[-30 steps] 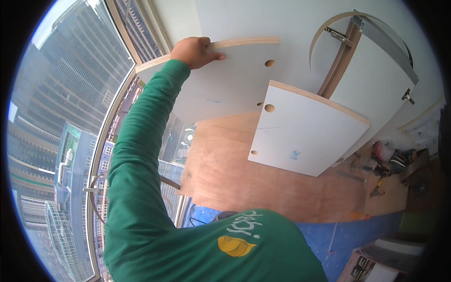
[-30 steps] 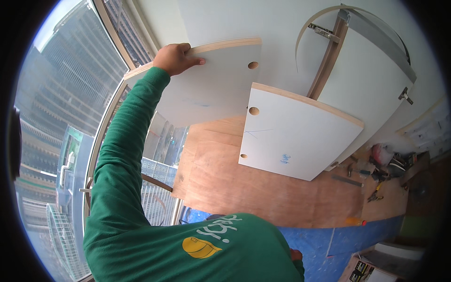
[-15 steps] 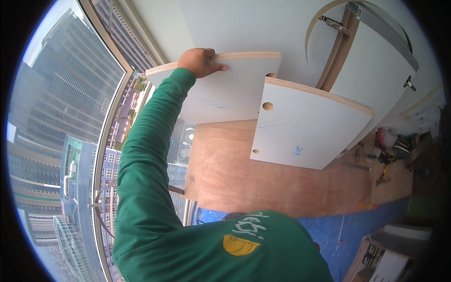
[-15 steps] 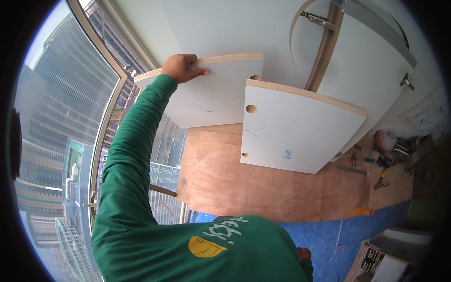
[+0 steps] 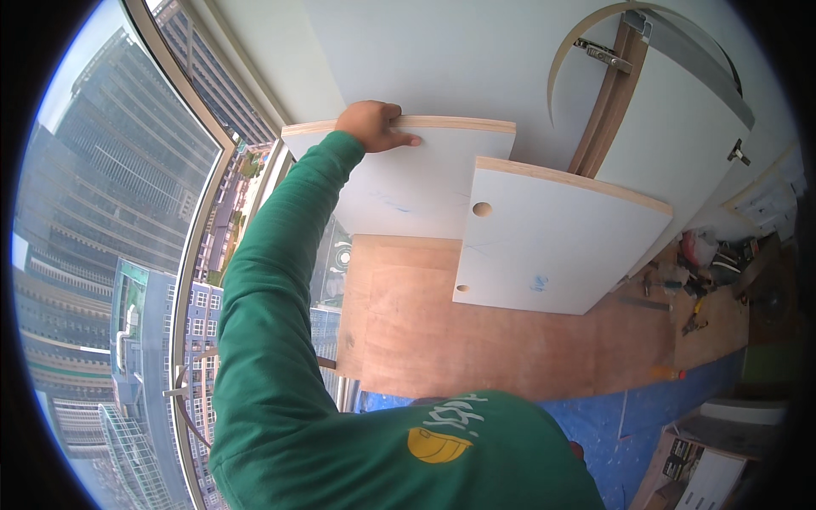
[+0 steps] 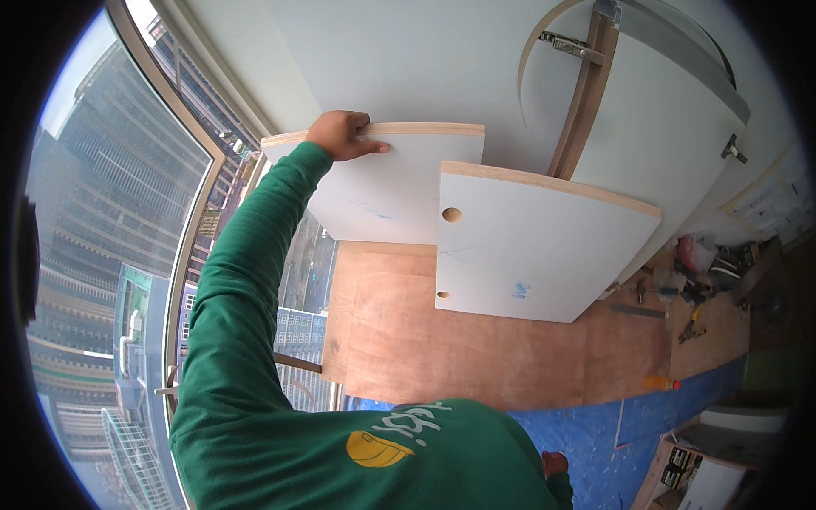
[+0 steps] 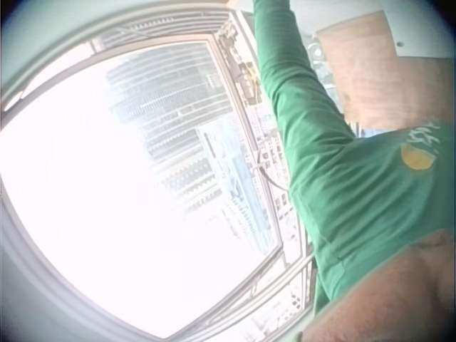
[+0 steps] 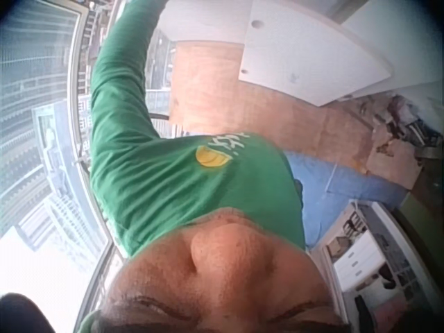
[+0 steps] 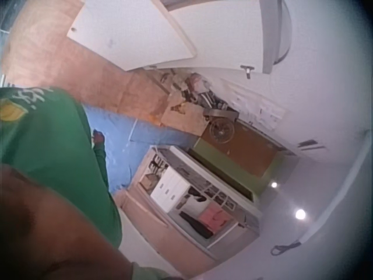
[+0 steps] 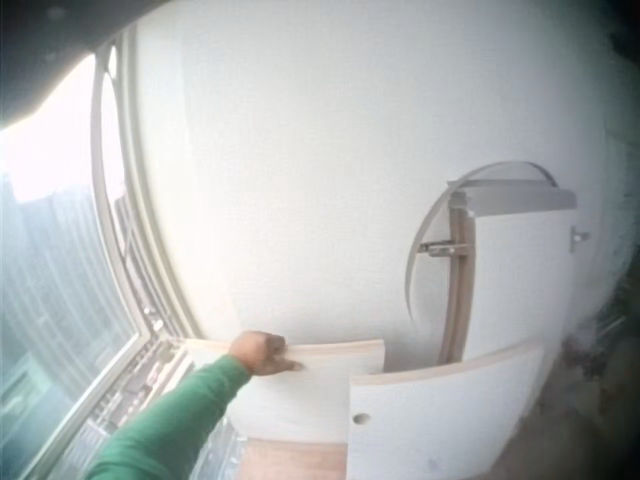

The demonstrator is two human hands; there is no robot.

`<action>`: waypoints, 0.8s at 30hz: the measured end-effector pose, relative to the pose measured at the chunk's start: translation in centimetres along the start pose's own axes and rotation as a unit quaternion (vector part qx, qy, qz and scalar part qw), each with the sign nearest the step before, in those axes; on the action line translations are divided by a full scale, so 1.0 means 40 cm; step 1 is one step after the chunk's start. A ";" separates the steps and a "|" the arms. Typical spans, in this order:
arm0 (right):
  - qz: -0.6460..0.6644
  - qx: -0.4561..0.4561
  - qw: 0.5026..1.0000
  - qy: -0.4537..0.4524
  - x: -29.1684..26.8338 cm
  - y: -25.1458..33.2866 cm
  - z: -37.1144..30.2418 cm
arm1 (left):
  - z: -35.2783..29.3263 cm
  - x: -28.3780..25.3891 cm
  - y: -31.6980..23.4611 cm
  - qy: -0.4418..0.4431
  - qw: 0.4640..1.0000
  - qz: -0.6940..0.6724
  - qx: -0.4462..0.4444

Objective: The person applies glue to the edge of a wooden board, then positions and aligns several white cabinet doors and wooden panels against a wall. They handle the pieces one at a time, checking fit and orientation.

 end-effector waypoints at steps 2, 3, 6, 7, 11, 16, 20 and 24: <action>0.019 -0.013 1.000 -0.012 -0.020 0.015 -0.011 | 0.022 0.013 0.008 -0.002 1.000 -0.004 0.007; 0.040 -0.010 0.999 -0.019 -0.054 0.064 -0.023 | 0.030 0.009 0.004 -0.007 1.000 -0.001 0.010; 0.095 0.045 0.994 -0.007 -0.127 0.129 -0.062 | 0.057 0.014 0.020 -0.014 0.999 0.014 0.027; 0.113 0.086 0.990 0.015 -0.098 0.101 -0.040 | 0.064 0.012 0.020 -0.032 0.998 0.022 0.042; 0.321 0.130 0.938 0.023 0.002 0.017 0.024 | 0.073 0.019 0.012 -0.114 0.988 0.053 0.094; -0.068 -0.180 0.981 -0.014 0.022 0.057 0.069 | 0.070 0.050 0.017 -0.146 0.984 0.077 0.063; 0.059 -0.060 0.996 0.026 -0.030 0.143 0.041 | 0.059 0.057 -0.012 -0.183 0.976 0.095 0.066; 0.154 0.034 0.986 0.058 -0.107 0.236 -0.075 | 0.040 0.075 0.005 -0.192 0.974 0.102 0.057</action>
Point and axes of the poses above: each hand's wrist, its own z-axis towards the middle knuckle, its own x-axis out of the palm, y = z × x, the point moved 8 cm from there along z, towards the middle knuckle, and after that the axes turned 1 degree about -y, right-handed, at the moved point
